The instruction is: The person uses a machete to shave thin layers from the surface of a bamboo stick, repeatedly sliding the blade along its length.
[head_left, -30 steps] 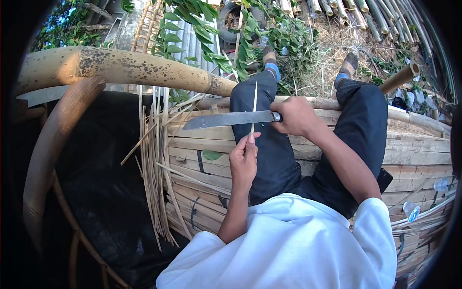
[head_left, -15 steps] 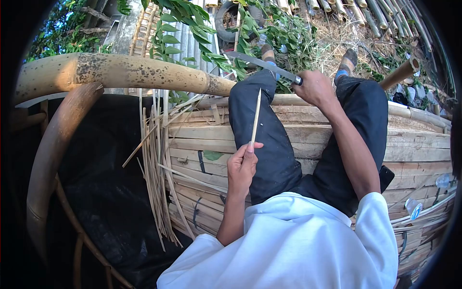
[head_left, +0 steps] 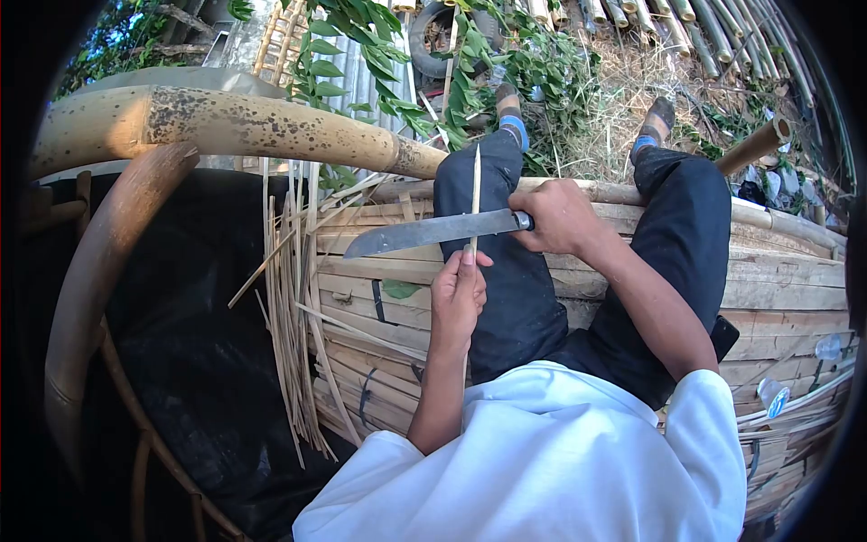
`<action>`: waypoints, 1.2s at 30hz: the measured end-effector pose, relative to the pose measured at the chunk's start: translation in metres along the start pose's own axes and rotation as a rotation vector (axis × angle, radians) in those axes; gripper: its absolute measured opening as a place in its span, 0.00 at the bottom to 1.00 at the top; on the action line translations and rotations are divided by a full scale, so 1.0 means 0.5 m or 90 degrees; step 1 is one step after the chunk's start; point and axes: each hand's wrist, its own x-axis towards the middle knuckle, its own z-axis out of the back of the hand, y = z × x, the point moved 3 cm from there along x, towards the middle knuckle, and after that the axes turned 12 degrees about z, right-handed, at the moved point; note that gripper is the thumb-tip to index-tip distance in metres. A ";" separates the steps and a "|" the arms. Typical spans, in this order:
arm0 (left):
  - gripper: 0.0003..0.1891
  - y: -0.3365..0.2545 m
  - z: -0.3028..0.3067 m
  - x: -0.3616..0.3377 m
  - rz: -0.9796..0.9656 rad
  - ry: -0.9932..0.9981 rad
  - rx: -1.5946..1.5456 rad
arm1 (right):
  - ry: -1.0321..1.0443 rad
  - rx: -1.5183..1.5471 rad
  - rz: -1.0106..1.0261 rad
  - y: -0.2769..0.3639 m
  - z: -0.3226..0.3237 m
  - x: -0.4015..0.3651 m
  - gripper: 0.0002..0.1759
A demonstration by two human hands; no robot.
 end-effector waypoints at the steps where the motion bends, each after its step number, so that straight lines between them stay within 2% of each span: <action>1: 0.16 0.001 -0.001 -0.001 -0.004 0.000 0.002 | 0.011 -0.012 -0.004 0.003 0.000 0.000 0.10; 8: 0.18 0.012 0.007 0.000 -0.099 -0.072 0.122 | 0.046 -0.050 -0.094 -0.023 0.015 0.001 0.10; 11: 0.18 0.017 0.017 -0.008 -0.089 -0.085 0.117 | 0.039 -0.048 -0.288 -0.078 0.040 -0.002 0.13; 15: 0.18 0.019 0.010 -0.013 -0.073 -0.055 0.097 | -0.054 0.034 -0.340 -0.137 0.059 -0.018 0.14; 16: 0.17 0.018 0.010 0.000 -0.093 -0.068 0.115 | -0.052 0.032 -0.336 -0.135 0.055 -0.016 0.14; 19: 0.16 0.009 -0.001 0.015 -0.083 -0.064 0.115 | -0.163 0.322 -0.325 -0.109 0.041 -0.017 0.15; 20: 0.16 0.007 -0.004 0.017 -0.055 -0.051 0.103 | -0.165 0.321 -0.328 -0.099 0.036 -0.017 0.15; 22: 0.16 0.006 -0.007 0.022 -0.057 -0.048 0.101 | -0.124 0.365 -0.248 -0.073 0.026 -0.006 0.15; 26: 0.15 0.005 -0.001 0.029 -0.066 -0.049 0.096 | -0.087 0.285 -0.133 -0.047 0.009 0.000 0.14; 28: 0.15 0.003 -0.002 0.031 -0.077 -0.052 0.096 | -0.069 0.263 -0.126 -0.035 0.009 -0.002 0.12; 30: 0.15 0.003 -0.005 0.032 -0.088 -0.054 0.096 | -0.032 0.101 -0.057 -0.018 0.007 -0.004 0.11; 34: 0.14 0.008 -0.003 0.035 -0.151 -0.097 0.171 | 0.059 0.017 -0.034 0.019 -0.003 -0.003 0.11; 36: 0.14 0.012 0.002 0.038 -0.167 -0.116 0.191 | 0.052 0.007 -0.027 0.026 -0.011 -0.002 0.12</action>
